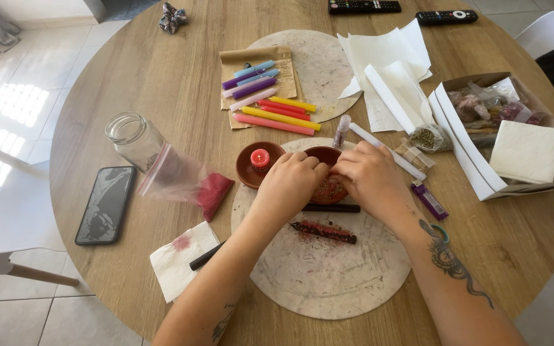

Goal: Melting wax from a candle onto a stick and applying herbs using a spoon and scissors

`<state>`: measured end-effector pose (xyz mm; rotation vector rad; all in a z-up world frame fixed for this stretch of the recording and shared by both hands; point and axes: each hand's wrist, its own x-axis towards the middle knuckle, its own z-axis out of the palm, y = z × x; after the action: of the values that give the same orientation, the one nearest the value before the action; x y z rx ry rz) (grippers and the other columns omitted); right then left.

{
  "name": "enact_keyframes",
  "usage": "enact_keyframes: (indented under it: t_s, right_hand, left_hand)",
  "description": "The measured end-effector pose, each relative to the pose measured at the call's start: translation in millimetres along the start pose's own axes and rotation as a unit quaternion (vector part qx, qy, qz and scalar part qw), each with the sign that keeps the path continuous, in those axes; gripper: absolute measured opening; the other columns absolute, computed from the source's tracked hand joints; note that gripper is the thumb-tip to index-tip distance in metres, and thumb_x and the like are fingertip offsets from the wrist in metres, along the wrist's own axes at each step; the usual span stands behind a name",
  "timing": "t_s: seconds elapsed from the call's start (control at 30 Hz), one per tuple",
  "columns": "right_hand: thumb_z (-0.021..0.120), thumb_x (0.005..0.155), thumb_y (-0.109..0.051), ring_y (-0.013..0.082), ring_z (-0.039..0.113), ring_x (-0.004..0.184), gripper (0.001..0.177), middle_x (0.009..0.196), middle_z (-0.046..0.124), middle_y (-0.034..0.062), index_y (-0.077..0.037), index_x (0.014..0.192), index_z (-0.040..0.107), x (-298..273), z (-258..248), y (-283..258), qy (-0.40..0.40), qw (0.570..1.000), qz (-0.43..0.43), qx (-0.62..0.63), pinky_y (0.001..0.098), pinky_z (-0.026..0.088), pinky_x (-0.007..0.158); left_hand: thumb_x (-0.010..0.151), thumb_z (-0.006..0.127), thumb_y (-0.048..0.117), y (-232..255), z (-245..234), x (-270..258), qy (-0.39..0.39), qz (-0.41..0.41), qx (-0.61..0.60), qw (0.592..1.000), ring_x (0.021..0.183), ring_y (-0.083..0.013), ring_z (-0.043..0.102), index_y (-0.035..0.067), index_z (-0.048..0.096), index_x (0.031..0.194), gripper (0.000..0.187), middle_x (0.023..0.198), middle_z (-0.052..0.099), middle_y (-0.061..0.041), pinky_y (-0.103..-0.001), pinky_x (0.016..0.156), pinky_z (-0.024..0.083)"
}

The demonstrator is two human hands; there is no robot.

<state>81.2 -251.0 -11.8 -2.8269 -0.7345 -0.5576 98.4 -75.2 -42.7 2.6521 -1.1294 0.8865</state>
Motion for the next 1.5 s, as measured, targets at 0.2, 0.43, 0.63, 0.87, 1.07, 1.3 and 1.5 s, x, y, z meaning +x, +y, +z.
enact_keyframes:
  t_s: [0.2, 0.43, 0.63, 0.87, 1.07, 1.3, 1.5]
  right_hand:
    - [0.075, 0.071, -0.024, 0.0141, 0.056, 0.086, 0.009, 0.077, 0.065, -0.0076, -0.018, 0.073, 0.068, -2, 10, -1, 0.019, 0.996, 0.033, 0.078, 0.0295, 0.043, 0.076]
    - [0.072, 0.072, -0.033, 0.0094, 0.054, 0.088, 0.01, 0.079, 0.062, -0.0138, -0.026, 0.076, 0.066, -2, -3, -4, -0.02, 0.999, 0.03, 0.016, 0.0294, 0.038, 0.08]
    - [0.07, 0.074, -0.031, 0.0096, 0.053, 0.089, 0.011, 0.081, 0.061, -0.0129, -0.022, 0.079, 0.065, -6, 2, -2, -0.043, 0.999, 0.027, -0.009, 0.0298, 0.036, 0.081]
    - [0.077, 0.066, -0.036, 0.012, 0.053, 0.085, 0.019, 0.076, 0.059, -0.0096, -0.024, 0.071, 0.063, -5, 13, 5, 0.019, 0.999, 0.046, 0.017, 0.0312, 0.038, 0.077]
    - [0.072, 0.073, -0.034, 0.0136, 0.052, 0.088, 0.013, 0.084, 0.06, -0.0086, -0.023, 0.079, 0.068, -4, -15, -9, -0.042, 0.998, 0.034, -0.005, 0.033, 0.038, 0.078]
    - [0.066, 0.079, -0.033, 0.0161, 0.059, 0.095, 0.021, 0.09, 0.062, -0.006, -0.024, 0.096, 0.058, -11, 7, 5, -0.072, 0.993, 0.045, -0.084, 0.0345, 0.042, 0.081]
    - [0.056, 0.089, -0.026, 0.0169, 0.058, 0.095, 0.01, 0.093, 0.056, -0.0037, -0.022, 0.096, 0.061, -13, 26, 27, 0.03, 0.993, 0.03, -0.107, 0.0329, 0.043, 0.08]
  left_hand:
    - [0.079, 0.061, 0.013, 0, 2, -2, 0.024, -0.016, 0.002, 1.0, 0.067, -0.0179, 0.055, 0.014, 0.062, 0.068, 0.011, 0.061, 0.058, 0.0, -0.029, 0.062, 0.037]
    - [0.077, 0.062, 0.013, 4, -14, 4, 0.035, -0.029, 0.008, 0.999, 0.065, -0.0187, 0.057, 0.015, 0.062, 0.069, 0.008, 0.061, 0.06, -0.001, -0.029, 0.061, 0.036]
    - [0.078, 0.064, 0.011, 6, -13, 3, 0.007, -0.042, 0.001, 0.999, 0.066, -0.0193, 0.059, 0.012, 0.064, 0.07, 0.008, 0.063, 0.062, -0.001, -0.029, 0.061, 0.038]
    - [0.077, 0.062, 0.015, 1, -7, 0, 0.048, -0.05, 0.017, 0.997, 0.062, -0.0183, 0.056, 0.015, 0.061, 0.065, 0.012, 0.056, 0.057, 0.0, -0.031, 0.06, 0.034]
    - [0.075, 0.062, 0.013, 6, -16, 1, 0.039, -0.054, 0.015, 0.998, 0.062, -0.0184, 0.056, 0.015, 0.061, 0.064, 0.011, 0.057, 0.057, 0.002, -0.031, 0.06, 0.034]
    - [0.077, 0.064, 0.018, 11, -30, 4, -0.028, -0.078, -0.038, 0.996, 0.069, -0.0199, 0.06, 0.02, 0.067, 0.076, 0.003, 0.068, 0.065, 0.002, -0.031, 0.062, 0.036]
    - [0.076, 0.066, 0.026, 3, -34, 6, -0.044, -0.095, -0.02, 0.994, 0.073, -0.018, 0.057, 0.024, 0.067, 0.074, 0.004, 0.076, 0.064, 0.007, -0.032, 0.062, 0.035]
